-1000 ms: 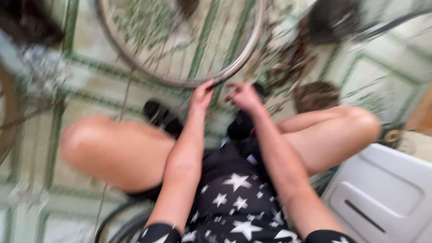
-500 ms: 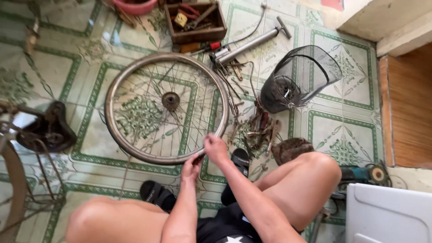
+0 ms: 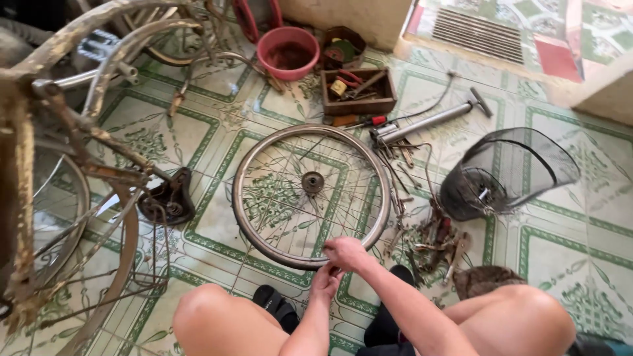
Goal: The person uses a small wrench to loosen a bicycle wheel component, then uses a metal tool to pry and detach the bicycle tire from the wheel rim.
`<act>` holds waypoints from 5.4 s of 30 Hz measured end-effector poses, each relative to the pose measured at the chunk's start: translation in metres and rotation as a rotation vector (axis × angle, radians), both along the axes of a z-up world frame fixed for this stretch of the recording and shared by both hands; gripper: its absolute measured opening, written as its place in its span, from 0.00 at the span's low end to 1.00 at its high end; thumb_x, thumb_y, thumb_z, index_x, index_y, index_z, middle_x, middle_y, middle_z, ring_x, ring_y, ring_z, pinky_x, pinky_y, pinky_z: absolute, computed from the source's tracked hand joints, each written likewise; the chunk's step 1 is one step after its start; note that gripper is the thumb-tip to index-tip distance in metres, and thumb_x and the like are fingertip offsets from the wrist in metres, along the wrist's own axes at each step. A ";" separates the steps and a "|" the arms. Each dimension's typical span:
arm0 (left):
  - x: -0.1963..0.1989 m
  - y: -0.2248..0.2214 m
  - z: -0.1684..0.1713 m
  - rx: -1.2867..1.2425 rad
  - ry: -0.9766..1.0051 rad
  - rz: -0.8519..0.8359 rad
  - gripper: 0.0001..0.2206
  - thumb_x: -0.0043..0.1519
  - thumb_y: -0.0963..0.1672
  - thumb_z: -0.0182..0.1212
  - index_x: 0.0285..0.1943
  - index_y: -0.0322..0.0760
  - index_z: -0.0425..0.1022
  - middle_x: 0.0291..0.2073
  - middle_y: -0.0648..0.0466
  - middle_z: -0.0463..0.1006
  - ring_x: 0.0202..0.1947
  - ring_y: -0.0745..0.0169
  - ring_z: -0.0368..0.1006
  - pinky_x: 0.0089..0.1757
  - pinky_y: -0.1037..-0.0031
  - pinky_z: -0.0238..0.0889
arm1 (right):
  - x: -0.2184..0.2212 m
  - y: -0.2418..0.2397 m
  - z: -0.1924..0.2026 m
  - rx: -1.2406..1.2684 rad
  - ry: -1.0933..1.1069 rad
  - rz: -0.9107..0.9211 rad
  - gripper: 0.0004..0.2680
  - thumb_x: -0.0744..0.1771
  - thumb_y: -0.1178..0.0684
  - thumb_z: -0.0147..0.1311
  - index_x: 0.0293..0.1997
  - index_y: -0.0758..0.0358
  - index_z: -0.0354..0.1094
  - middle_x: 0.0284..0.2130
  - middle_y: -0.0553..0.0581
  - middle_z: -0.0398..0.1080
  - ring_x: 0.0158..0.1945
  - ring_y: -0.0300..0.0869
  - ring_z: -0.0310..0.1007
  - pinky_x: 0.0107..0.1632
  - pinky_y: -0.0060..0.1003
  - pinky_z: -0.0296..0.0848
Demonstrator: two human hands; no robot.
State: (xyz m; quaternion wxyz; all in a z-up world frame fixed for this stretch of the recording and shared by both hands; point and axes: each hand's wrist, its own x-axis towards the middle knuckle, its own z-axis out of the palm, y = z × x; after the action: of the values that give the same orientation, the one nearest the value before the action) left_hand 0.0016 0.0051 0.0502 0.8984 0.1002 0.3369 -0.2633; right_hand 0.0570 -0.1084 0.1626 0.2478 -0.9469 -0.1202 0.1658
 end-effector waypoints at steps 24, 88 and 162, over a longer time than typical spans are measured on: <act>0.002 -0.002 -0.032 0.055 0.046 -0.003 0.11 0.69 0.42 0.54 0.54 0.26 0.72 0.50 0.42 0.78 0.53 0.47 0.74 0.58 0.54 0.67 | 0.023 -0.005 -0.031 0.162 -0.181 -0.740 0.11 0.67 0.44 0.50 0.45 0.56 0.76 0.38 0.65 0.76 0.43 0.60 0.76 0.46 0.55 0.76; -0.009 -0.007 -0.096 0.124 -0.031 0.004 0.22 0.60 0.33 0.61 0.64 0.22 0.68 0.61 0.45 0.74 0.59 0.46 0.72 0.59 0.55 0.70 | -0.078 -0.061 -0.009 0.651 0.797 -0.831 0.17 0.68 0.61 0.50 0.63 0.81 0.61 0.40 0.68 0.79 0.32 0.46 0.81 0.32 0.35 0.79; -0.016 -0.001 -0.085 0.081 0.000 -0.099 0.15 0.66 0.45 0.62 0.59 0.32 0.72 0.54 0.48 0.75 0.59 0.50 0.70 0.59 0.49 0.65 | 0.022 -0.004 -0.034 0.338 -0.194 -0.651 0.09 0.68 0.48 0.54 0.38 0.65 0.74 0.28 0.64 0.76 0.32 0.54 0.77 0.36 0.47 0.74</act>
State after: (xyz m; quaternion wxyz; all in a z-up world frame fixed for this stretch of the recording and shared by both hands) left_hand -0.0145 0.0043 -0.0343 0.8795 0.1532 0.3416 -0.2938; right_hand 0.0790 -0.1127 0.1285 0.4275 -0.8927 0.1386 -0.0342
